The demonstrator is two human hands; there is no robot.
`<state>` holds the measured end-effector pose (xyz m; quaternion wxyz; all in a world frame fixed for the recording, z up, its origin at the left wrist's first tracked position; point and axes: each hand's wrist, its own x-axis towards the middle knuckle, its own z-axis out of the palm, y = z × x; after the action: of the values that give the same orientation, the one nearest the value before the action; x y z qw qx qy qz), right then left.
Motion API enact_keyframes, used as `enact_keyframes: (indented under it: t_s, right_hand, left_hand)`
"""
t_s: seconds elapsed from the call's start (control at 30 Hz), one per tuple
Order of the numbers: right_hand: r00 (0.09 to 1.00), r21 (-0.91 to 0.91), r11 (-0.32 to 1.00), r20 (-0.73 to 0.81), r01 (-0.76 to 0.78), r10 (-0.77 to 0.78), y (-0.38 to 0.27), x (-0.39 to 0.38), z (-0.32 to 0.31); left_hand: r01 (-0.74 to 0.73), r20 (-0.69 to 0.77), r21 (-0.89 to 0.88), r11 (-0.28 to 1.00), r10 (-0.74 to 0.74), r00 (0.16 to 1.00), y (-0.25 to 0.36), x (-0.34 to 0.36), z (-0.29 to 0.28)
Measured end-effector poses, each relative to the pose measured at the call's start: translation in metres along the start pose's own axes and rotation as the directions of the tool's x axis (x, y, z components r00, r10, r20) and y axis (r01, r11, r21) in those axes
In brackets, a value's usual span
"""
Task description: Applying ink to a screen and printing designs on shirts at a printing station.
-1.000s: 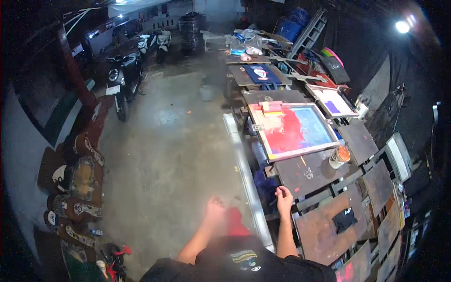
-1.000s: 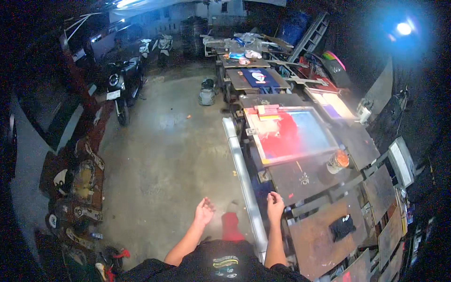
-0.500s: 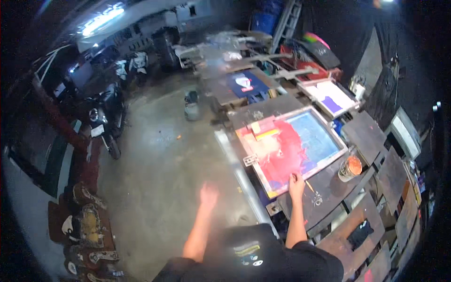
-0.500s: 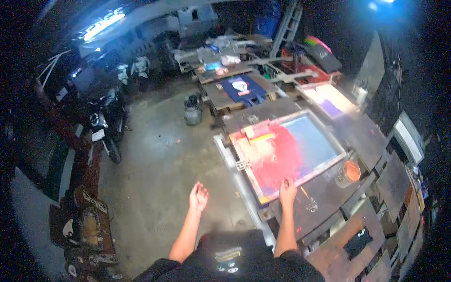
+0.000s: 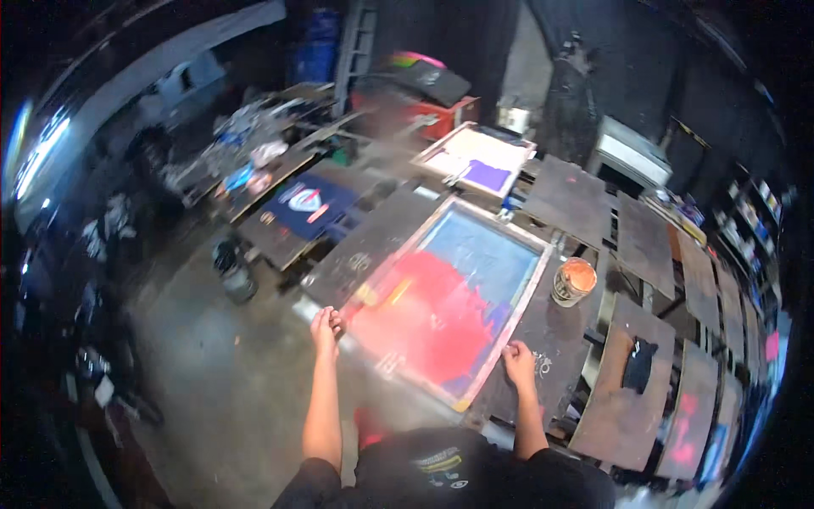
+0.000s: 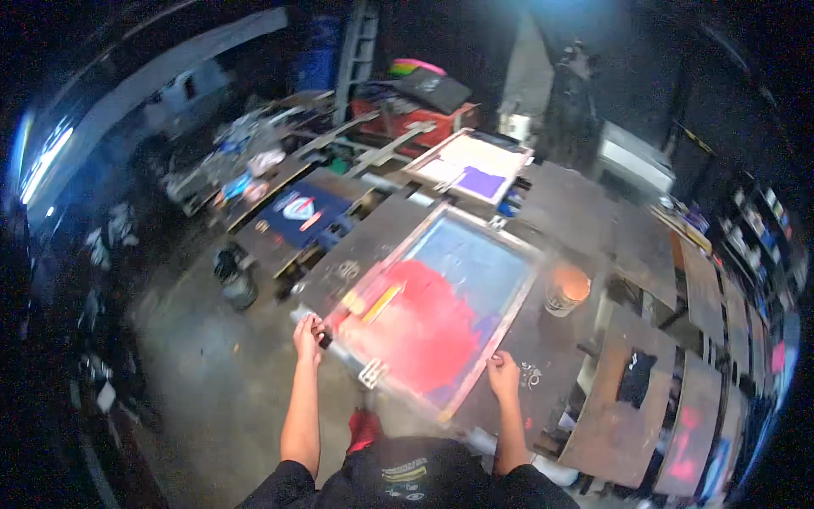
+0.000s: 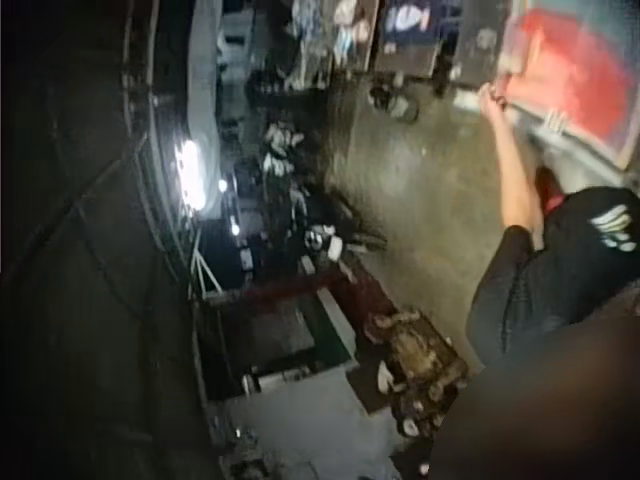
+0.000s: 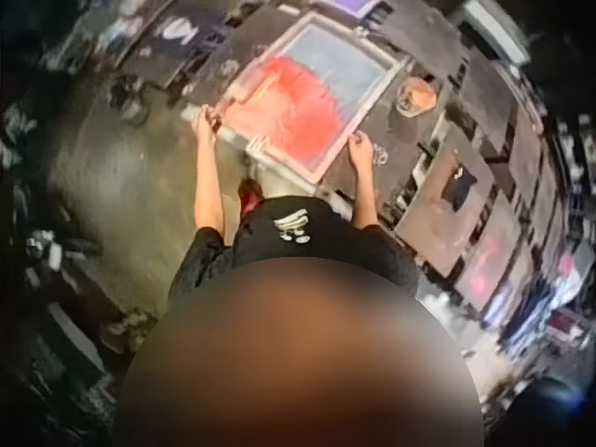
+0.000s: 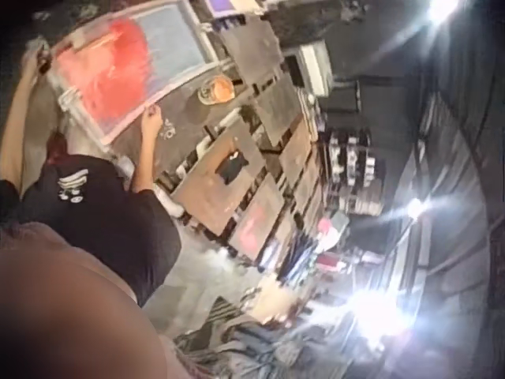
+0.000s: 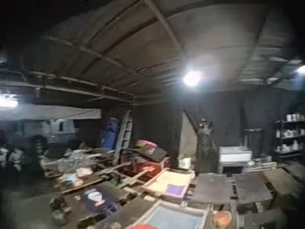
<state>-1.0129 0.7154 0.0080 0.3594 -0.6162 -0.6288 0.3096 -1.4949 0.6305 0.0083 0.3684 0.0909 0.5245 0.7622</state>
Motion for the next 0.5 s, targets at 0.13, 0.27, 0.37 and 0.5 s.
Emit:
enact_keyframes:
  t_s: [0.13,0.27,0.37,0.5]
  right_hand:
    - [0.965,-0.288,0.922,-0.029,-0.259,0.262,-0.021,-0.020,0.013]
    - [0.847,-0.376,0.770,-0.089,-0.516,0.524,-0.039,-0.044,0.048]
    - [0.800,-0.375,0.713,-0.163,-0.592,0.578,-0.072,-0.060,0.075]
    - [0.774,-0.386,0.675,-0.236,-0.629,0.587,-0.102,-0.064,0.102]
  left_hand:
    - [-0.234,0.201,0.407,0.883,0.163,0.966,-0.009,0.087,0.019]
    - [-0.303,0.417,0.669,0.679,-0.005,0.909,-0.026,0.134,0.026]
    - [-0.226,0.441,0.756,0.615,-0.222,0.870,-0.041,0.152,0.006]
    - [-0.325,0.530,0.757,0.568,-0.241,0.813,-0.041,0.164,-0.015]
